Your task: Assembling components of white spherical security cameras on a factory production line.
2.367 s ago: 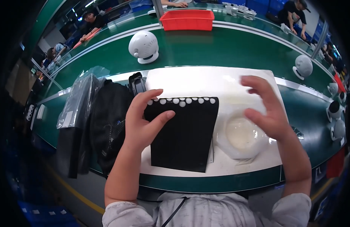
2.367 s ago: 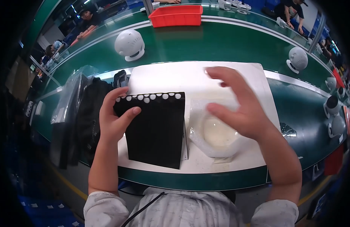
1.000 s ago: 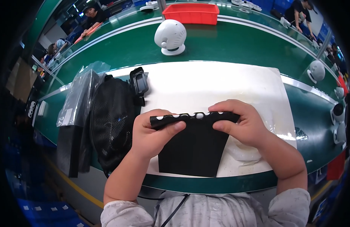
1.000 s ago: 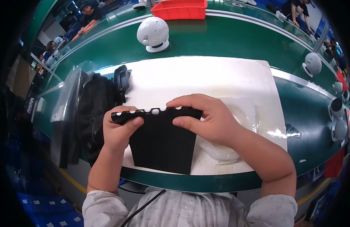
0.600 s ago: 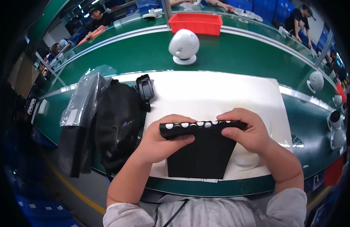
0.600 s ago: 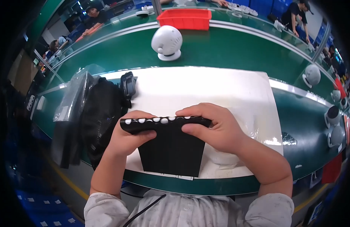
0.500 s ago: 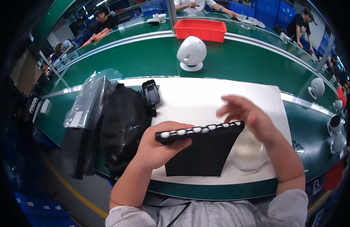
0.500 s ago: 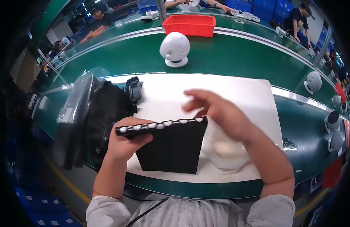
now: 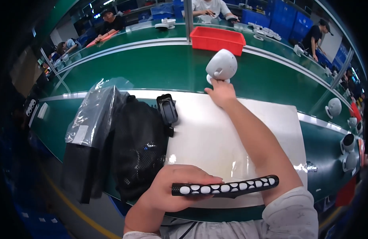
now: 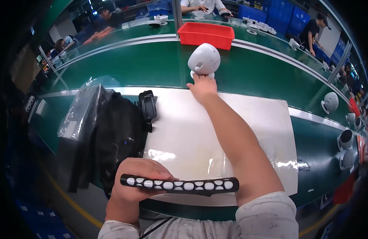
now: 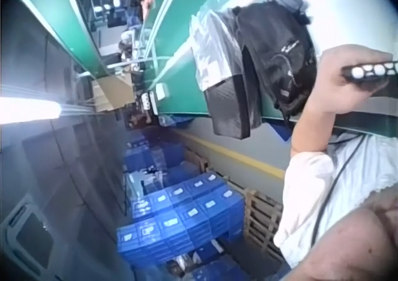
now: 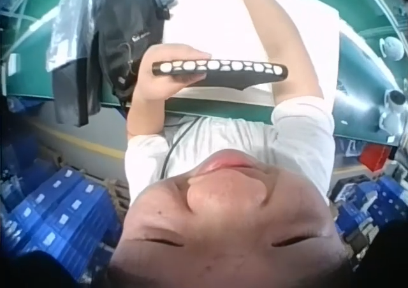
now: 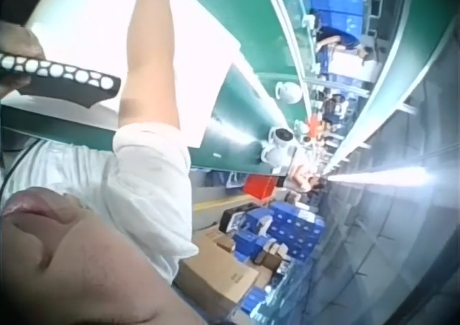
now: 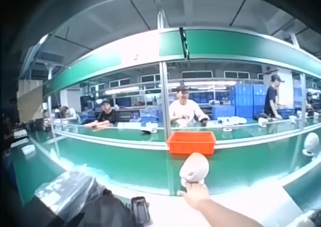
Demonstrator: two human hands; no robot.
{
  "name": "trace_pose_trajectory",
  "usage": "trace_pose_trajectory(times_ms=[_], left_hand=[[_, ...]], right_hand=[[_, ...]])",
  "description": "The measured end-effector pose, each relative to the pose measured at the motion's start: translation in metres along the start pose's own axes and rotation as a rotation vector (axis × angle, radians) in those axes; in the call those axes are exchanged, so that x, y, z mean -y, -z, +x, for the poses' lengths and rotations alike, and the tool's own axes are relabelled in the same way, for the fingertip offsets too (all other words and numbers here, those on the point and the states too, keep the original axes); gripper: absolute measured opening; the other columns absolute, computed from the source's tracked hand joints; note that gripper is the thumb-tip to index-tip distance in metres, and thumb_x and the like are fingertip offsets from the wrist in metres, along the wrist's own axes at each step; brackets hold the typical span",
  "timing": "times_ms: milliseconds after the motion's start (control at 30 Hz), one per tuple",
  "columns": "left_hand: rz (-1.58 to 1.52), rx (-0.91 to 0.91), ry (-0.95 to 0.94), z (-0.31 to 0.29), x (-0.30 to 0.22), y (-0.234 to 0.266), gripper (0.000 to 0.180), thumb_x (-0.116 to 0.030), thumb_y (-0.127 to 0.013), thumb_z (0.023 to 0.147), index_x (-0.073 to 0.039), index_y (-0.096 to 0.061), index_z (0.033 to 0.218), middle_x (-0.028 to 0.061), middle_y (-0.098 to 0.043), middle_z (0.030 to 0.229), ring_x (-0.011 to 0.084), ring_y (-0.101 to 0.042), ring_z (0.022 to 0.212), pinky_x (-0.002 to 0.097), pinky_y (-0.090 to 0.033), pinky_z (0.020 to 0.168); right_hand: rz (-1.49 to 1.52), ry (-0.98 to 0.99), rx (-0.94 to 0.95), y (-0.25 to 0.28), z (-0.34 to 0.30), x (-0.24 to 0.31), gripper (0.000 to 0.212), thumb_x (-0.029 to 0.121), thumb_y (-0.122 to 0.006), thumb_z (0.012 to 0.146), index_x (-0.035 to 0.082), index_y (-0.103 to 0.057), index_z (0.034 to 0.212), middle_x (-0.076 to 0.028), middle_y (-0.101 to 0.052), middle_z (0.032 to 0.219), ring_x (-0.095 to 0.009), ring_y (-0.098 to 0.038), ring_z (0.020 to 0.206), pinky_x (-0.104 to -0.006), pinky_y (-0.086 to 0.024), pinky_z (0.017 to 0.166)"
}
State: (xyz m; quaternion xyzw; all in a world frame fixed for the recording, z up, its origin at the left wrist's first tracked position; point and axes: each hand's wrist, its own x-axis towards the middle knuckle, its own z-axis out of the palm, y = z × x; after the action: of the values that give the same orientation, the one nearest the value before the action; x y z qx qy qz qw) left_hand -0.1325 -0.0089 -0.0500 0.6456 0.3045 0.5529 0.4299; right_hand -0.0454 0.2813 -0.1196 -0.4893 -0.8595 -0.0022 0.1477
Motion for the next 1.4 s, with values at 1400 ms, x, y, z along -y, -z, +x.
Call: trace_pose_trajectory(times_ms=[1400], left_hand=[[-0.287, 0.124, 0.456, -0.008, 0.044, -0.092, 0.027, -0.003, -0.062, 0.075, 0.002, -0.055, 0.1, 0.0076, -0.059, 0.091, 0.0122, -0.056, 0.082, 0.0243, -0.045, 0.072]], right_hand=[[0.951, 0.069, -0.38, 0.121, -0.367, -0.041, 0.042, 0.007, -0.065, 0.072, -0.001, -0.043, 0.108, -0.009, -0.048, 0.096, -0.016, -0.048, 0.09, -0.0282, -0.039, 0.078]])
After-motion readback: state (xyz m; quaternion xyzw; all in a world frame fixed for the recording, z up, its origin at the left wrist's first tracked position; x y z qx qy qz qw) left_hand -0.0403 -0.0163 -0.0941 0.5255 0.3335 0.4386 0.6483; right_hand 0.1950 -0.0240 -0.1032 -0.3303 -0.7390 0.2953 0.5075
